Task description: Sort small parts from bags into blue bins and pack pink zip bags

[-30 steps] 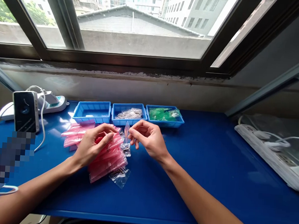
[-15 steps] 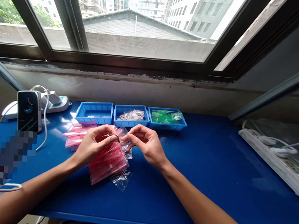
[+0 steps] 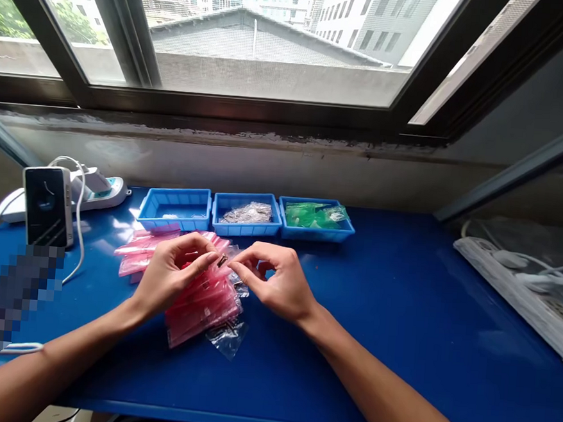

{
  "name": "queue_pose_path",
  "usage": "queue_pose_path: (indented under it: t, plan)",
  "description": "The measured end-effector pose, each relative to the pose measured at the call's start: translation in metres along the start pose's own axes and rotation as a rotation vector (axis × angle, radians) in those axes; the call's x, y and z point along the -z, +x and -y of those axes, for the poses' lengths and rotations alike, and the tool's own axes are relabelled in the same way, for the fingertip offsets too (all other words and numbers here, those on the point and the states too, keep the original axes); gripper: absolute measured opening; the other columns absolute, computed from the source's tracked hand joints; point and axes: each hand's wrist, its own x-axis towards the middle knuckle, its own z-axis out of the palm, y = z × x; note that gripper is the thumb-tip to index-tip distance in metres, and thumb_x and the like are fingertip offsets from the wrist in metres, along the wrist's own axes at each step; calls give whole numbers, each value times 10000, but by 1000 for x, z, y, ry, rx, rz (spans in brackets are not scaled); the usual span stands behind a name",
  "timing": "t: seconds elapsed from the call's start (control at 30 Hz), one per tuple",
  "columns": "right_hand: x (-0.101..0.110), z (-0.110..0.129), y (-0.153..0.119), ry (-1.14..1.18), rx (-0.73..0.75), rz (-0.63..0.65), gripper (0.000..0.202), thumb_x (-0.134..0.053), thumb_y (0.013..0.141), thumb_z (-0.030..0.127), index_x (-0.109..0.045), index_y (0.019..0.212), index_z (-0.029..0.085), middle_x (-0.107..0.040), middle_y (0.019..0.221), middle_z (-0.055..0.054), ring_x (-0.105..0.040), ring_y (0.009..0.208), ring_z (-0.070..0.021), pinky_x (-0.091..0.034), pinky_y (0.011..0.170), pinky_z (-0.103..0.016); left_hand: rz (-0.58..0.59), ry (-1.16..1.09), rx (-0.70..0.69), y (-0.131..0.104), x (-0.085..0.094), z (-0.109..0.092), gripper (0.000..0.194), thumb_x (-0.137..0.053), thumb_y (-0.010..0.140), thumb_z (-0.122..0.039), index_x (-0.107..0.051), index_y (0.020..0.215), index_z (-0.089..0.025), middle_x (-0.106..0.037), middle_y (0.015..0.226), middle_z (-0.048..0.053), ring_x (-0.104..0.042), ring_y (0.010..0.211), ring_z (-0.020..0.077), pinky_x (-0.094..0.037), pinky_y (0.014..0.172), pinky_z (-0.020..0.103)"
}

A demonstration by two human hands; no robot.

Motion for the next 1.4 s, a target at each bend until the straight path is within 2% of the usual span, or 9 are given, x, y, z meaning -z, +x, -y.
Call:
queue_pose_path:
  t: [0.23, 0.33, 0.43, 0.67, 0.77, 0.87, 0.93, 1.1, 1.4]
  plan:
    - [-2, -1, -3, 20, 45, -88, 132, -764, 922, 291, -856, 972, 209, -766, 683, -28, -621, 508, -145, -483, 458, -268, -13, 144, -128, -3, 0, 4, 176, -707, 965, -323, -703, 909, -156, -702, 751, 17, -630, 609, 126, -486, 530, 223]
    - [-2, 0, -3, 6, 117, -156, 126, -766, 898, 207, -864, 974, 233, -844, 865, -52, -766, 674, -209, -595, 545, -290, -41, 221, -290, -4, 1, 5, 67, -680, 976, -212, -728, 975, -166, -771, 916, 59, -728, 790, 167, -574, 673, 261]
    - [-2, 2, -4, -34, 194, -213, 224, -739, 890, 133, -863, 1030, 256, -850, 1005, -48, -817, 820, -244, -652, 628, -303, -77, 285, -402, -4, 3, 8, 104, -674, 969, -131, -735, 1041, -173, -779, 997, 68, -727, 883, 171, -592, 765, 283]
    - [-2, 6, -6, -71, 272, -220, 282, -736, 902, 122, -849, 1108, 278, -839, 1074, -41, -828, 863, -249, -667, 646, -295, -79, 291, -449, -3, 4, 10, 117, -677, 968, -114, -731, 1059, -166, -779, 1008, 71, -715, 912, 174, -590, 774, 280]
    - [-1, 8, -5, -89, 250, -200, 162, -734, 914, 178, -864, 986, 243, -853, 921, -45, -805, 697, -222, -631, 565, -282, -71, 257, -389, -3, 2, 6, 42, -692, 963, -166, -734, 964, -159, -771, 903, 56, -710, 817, 167, -572, 723, 268]
    - [-2, 9, -4, -119, 191, -162, 186, -718, 927, 242, -829, 780, 216, -771, 614, -11, -658, 445, -152, -529, 456, -261, -14, 184, -193, -3, 1, -1, 220, -683, 979, -301, -705, 815, -156, -690, 679, 8, -616, 588, 126, -483, 560, 233]
    - [-2, 10, -4, -124, 149, -149, 256, -694, 931, 260, -785, 697, 207, -693, 518, 3, -598, 411, -136, -478, 436, -254, 20, 139, -75, -3, 0, -4, 304, -664, 984, -367, -690, 767, -156, -631, 606, -11, -538, 520, 108, -409, 496, 218]
    - [-2, 9, -3, -44, 47, -90, 298, -666, 939, 294, -740, 667, 198, -659, 515, 1, -569, 421, -132, -445, 446, -255, 35, 92, 25, -2, -1, -7, 354, -674, 956, -444, -686, 754, -154, -590, 586, -15, -477, 502, 101, -361, 467, 207]
    - [-1, 5, -3, -50, 6, -89, 274, -703, 939, 340, -822, 747, 185, -704, 565, -20, -556, 430, -130, -416, 441, -267, 12, 69, 12, -2, 0, -2, 344, -697, 953, -415, -718, 744, -143, -630, 562, 1, -537, 474, 108, -411, 465, 210]
